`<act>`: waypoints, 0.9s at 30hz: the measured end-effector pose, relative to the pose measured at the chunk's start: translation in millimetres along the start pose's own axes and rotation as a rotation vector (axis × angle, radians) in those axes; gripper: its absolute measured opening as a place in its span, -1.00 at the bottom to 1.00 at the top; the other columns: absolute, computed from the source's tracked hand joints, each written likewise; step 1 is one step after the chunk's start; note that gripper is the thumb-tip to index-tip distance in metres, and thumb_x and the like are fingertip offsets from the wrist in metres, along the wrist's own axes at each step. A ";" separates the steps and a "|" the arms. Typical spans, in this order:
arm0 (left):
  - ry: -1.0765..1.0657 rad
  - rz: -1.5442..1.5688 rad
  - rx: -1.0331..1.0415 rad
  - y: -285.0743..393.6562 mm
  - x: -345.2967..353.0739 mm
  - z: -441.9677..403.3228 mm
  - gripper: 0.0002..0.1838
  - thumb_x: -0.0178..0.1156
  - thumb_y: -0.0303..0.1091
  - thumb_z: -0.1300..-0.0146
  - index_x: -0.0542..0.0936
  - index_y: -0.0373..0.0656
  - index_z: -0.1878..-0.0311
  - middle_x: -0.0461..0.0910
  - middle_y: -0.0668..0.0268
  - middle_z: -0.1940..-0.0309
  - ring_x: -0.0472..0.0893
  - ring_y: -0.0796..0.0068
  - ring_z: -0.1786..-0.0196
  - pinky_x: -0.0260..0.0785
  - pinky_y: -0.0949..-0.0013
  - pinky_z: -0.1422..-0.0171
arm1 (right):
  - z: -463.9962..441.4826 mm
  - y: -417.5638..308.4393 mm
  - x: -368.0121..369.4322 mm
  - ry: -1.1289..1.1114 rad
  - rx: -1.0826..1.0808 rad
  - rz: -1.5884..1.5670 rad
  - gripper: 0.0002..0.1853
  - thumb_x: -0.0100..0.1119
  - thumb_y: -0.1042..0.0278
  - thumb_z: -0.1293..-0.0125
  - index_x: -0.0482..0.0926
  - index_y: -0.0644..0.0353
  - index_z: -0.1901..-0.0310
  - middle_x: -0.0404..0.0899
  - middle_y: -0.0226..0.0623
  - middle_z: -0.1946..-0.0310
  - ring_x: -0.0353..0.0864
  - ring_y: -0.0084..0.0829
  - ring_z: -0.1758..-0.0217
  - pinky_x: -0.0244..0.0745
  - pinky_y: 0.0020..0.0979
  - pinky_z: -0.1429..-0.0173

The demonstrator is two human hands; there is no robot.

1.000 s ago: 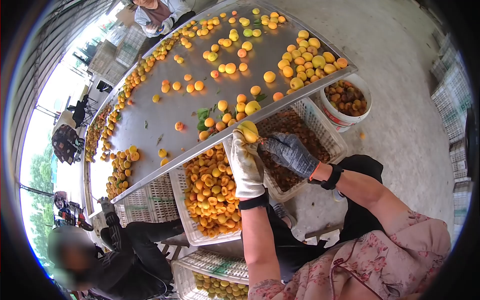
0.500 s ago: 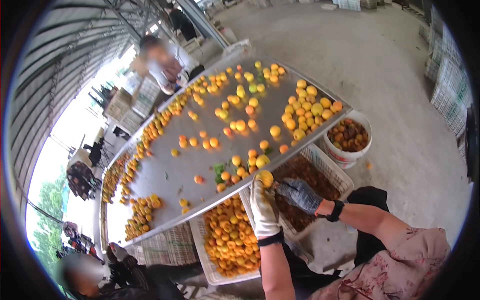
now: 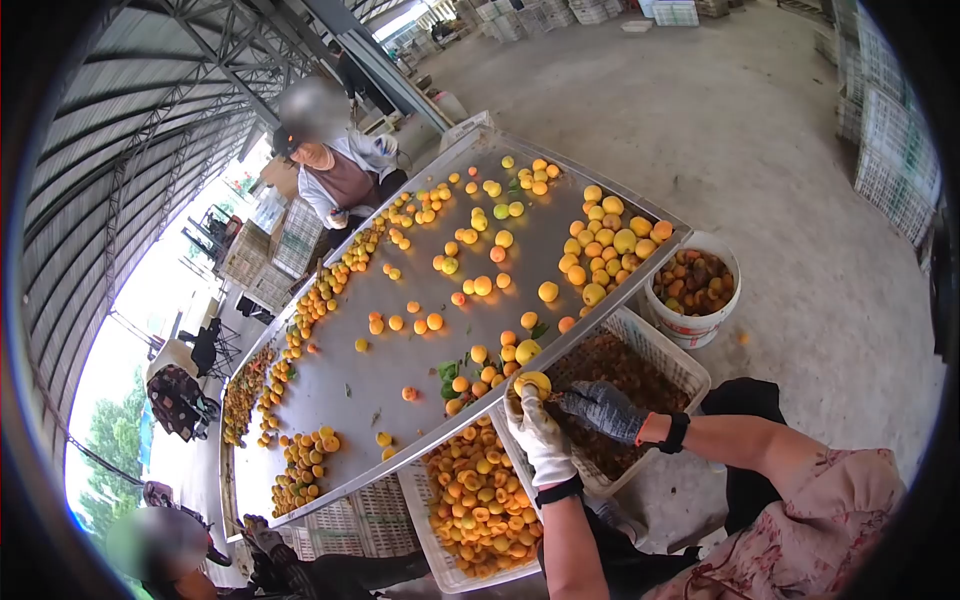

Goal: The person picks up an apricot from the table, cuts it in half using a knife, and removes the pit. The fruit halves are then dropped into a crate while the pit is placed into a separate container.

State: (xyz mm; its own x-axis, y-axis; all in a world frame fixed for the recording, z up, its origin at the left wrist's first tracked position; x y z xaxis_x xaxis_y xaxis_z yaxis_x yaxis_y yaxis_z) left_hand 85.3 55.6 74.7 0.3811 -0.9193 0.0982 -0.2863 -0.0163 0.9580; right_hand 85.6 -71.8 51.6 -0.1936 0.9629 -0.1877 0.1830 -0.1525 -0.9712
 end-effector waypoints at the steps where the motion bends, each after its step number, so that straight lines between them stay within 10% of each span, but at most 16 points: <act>1: 0.012 -0.004 -0.011 -4.3 -2.3 2.8 -0.52 -0.17 -0.03 -0.43 0.41 -0.32 -0.02 0.54 0.20 0.25 0.52 0.47 0.22 0.37 0.39 -0.01 | 2.5 4.9 4.0 -0.014 0.009 0.000 -0.76 0.06 0.30 -0.31 0.55 0.30 0.15 0.59 0.03 0.30 0.56 0.00 0.19 0.46 -0.22 0.15; 11: 0.347 1.001 -0.261 -16.5 -30.7 -22.7 -0.46 -0.22 0.17 -0.38 0.42 -0.18 0.28 0.51 0.25 0.44 0.49 0.37 0.49 0.48 0.33 0.22 | 26.5 -3.6 15.1 -0.135 -0.233 0.460 -0.75 0.11 0.22 -0.30 0.52 0.24 0.14 0.59 -0.16 0.46 0.58 -0.16 0.44 0.43 -0.23 0.37; 13: 0.272 0.994 -0.182 -26.0 -43.3 -30.9 -0.50 -0.19 0.09 -0.40 0.45 -0.21 0.21 0.53 0.22 0.33 0.51 0.39 0.39 0.48 0.43 0.20 | 24.4 7.6 3.4 -0.128 0.065 -0.230 -0.76 0.13 0.21 -0.31 0.53 0.22 0.17 0.56 -0.38 0.53 0.53 -0.48 0.52 0.41 -0.37 0.42; 16: 0.243 0.334 -0.242 -22.7 -19.2 -4.4 -0.61 -0.18 -0.13 -0.44 0.47 -0.29 0.07 0.51 0.25 0.28 0.50 0.45 0.25 0.42 0.40 0.09 | 0.5 11.1 -14.4 0.052 0.174 -0.560 -0.84 0.16 0.27 -0.30 0.57 0.14 0.17 0.53 -0.54 0.45 0.44 -0.69 0.43 0.40 -0.53 0.37; 17: 0.016 -0.416 0.220 3.0 -1.7 2.9 -0.68 -0.11 -0.23 -0.40 0.49 -0.31 0.11 0.51 0.20 0.27 0.50 0.41 0.22 0.38 0.36 0.04 | 0.3 19.4 -13.2 0.062 0.395 -0.674 -0.85 0.17 0.30 -0.30 0.59 0.12 0.16 0.55 -0.54 0.39 0.46 -0.69 0.38 0.41 -0.55 0.31; 19: -0.097 -0.354 0.066 -19.0 27.4 23.4 -0.70 -0.04 -0.25 -0.30 0.49 -0.27 0.07 0.50 0.04 0.23 0.49 0.13 0.16 0.30 0.20 -0.04 | -13.9 32.7 -12.9 0.231 0.209 -0.863 -0.86 0.15 0.32 -0.30 0.59 0.16 0.19 0.56 -0.53 0.34 0.47 -0.68 0.27 0.41 -0.56 0.18; 23: -0.071 -0.562 0.379 21.2 37.0 26.4 -0.75 0.01 -0.33 -0.29 0.48 -0.29 0.06 0.52 0.02 0.26 0.51 0.06 0.18 0.33 0.18 0.00 | -16.1 49.2 -14.8 0.303 0.208 -0.640 -0.84 0.18 0.30 -0.27 0.58 0.22 0.25 0.56 -0.48 0.40 0.45 -0.68 0.33 0.40 -0.53 0.25; 27: 0.008 -0.545 0.162 16.2 33.4 30.9 -0.72 -0.06 -0.29 -0.36 0.46 -0.29 0.03 0.58 0.04 0.31 0.59 0.20 0.21 0.39 0.28 0.12 | -16.2 34.4 -16.6 0.320 0.206 -0.316 -0.73 0.21 0.14 -0.20 0.61 0.20 0.31 0.62 -0.26 0.45 0.58 -0.39 0.40 0.43 -0.37 0.25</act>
State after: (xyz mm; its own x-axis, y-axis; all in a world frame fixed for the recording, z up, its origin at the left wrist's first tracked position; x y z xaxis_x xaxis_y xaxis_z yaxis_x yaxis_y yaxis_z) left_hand 66.2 12.4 85.2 0.5177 -0.7581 -0.3967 -0.1770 -0.5485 0.8172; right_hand 110.7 -89.5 23.6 0.1026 0.9843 0.1435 -0.0374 0.1480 -0.9883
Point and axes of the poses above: each hand's wrist, its own z-axis away from the middle knuckle, its own x-axis out of the palm, y = z × x, the point moved 8 cm from there along -z, towards the middle knuckle
